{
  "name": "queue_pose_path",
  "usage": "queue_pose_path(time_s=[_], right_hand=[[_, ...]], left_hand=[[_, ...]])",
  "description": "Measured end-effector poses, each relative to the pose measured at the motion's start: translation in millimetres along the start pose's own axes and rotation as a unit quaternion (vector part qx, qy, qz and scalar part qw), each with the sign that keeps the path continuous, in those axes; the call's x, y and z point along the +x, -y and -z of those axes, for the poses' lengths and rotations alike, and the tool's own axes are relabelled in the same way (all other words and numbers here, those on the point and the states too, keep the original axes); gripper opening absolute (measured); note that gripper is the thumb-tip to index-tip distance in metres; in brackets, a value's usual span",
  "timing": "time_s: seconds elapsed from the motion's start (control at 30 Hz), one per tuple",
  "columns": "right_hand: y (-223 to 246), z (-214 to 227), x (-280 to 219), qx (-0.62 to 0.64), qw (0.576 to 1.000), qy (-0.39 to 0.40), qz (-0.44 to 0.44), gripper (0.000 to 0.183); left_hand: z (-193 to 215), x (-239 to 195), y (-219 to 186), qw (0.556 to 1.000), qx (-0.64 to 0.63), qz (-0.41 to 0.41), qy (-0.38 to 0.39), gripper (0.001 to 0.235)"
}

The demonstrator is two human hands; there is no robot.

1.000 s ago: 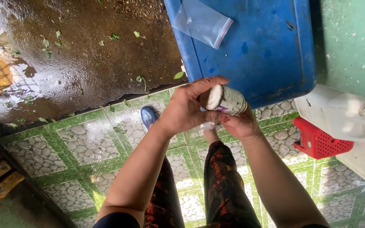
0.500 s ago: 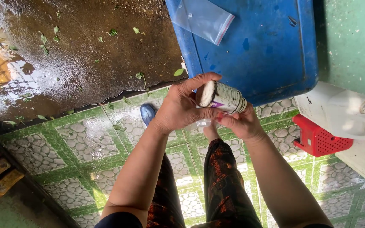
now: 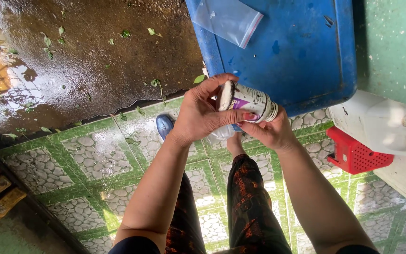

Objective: The person pours a liquid from a large plastic jug into small plastic bags and seals them by hand.

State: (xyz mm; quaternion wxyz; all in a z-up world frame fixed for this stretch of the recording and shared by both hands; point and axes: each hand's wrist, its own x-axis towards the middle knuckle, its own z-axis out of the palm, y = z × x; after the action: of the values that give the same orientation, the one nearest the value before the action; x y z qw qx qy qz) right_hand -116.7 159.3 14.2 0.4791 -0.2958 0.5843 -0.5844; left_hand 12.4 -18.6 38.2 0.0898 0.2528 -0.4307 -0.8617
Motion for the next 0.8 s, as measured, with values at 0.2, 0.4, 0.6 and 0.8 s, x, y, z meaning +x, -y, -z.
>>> queue_pose_path(time_s=[0.2,0.4,0.6,0.8], right_hand=[[-35,11,-8,0.082,0.996,0.027,-0.016,0.026],[-58,30,-43,-0.109,0.991,0.025,-0.079,0.032],[-42,36,-50,-0.108,0.985,0.012,-0.134,0.031],[-18,36,-30,-0.102,0.979,0.045,-0.169,0.037]], left_hand=[[24,12,33,0.998,0.033,0.050,0.023,0.066],[35,-5,89,0.992,0.098,0.069,0.029,0.069],[38,-4,82,0.984,0.152,0.089,0.010,0.073],[46,2,53,0.973,0.228,0.028,0.030,0.075]])
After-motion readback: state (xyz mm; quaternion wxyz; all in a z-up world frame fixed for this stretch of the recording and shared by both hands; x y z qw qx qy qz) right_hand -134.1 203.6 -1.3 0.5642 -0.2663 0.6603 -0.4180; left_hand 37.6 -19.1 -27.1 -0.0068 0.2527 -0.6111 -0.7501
